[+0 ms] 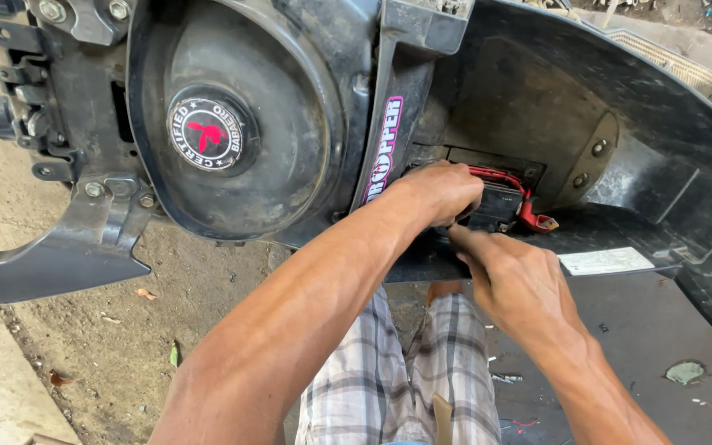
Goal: Replacing a motorcycle battery by disconnecting terminals and swapping the unit
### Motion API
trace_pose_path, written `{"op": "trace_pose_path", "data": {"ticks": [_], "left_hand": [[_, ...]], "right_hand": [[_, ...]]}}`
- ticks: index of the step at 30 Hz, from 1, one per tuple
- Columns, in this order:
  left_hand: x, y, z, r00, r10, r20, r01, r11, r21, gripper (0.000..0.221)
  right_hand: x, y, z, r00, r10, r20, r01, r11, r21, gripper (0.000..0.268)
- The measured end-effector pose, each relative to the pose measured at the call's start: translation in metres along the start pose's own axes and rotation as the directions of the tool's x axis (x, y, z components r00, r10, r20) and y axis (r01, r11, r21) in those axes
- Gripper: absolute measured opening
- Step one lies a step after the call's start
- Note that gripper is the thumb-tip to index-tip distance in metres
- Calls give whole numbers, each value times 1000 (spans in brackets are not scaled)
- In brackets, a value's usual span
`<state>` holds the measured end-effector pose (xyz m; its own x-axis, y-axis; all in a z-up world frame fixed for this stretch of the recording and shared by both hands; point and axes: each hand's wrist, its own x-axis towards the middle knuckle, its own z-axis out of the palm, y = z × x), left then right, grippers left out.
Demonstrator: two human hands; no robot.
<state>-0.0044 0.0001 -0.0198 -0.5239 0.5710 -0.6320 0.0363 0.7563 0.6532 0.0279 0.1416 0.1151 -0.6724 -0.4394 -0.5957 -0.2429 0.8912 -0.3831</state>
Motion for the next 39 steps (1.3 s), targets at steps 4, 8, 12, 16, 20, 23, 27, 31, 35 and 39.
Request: {"op": "trace_pose_path", "data": {"ticks": [4,8,12,16,20,23,27,31,35,39], "left_hand": [[5,-1,4,998,-51,22,51,998,-21,24],[17,-1,18,999,25,-32,-25,999,20,22],[28,-11,29,997,71,-30,-69,996,62,19],[18,-8,19,996,86,-23,-84,993,86,21],[10,-2,11,995,98,-9,-97,990,104,22],[2,5,1,995,97,-13,-96,992,86,20],[7,-4,13,990,129,-52,-123,986,113,21],[25,-9,29,982,167,-86,-154,978,144,21],[27,-2,27,1000,11,-9,-11,999,-47,22],[33,-5,34,997,48,-53,-47,999,21,22]], "right_hand": [[7,20,18,999,-5,-43,1,997,-82,28],[1,14,21,1000,-24,-1,23,997,-71,32],[-8,25,26,987,-40,-154,13,984,-178,34],[-11,28,29,976,-116,-187,85,982,-167,24],[-8,18,25,963,-167,-209,140,980,-138,18],[1,15,23,963,-166,-215,132,978,-163,20],[4,-4,18,986,-76,-148,53,987,-155,27],[10,-3,15,993,119,8,-119,993,16,30],[5,1,14,992,14,-127,-18,999,-28,18],[2,-9,-1,1000,-4,-8,4,1000,-22,35]]}}
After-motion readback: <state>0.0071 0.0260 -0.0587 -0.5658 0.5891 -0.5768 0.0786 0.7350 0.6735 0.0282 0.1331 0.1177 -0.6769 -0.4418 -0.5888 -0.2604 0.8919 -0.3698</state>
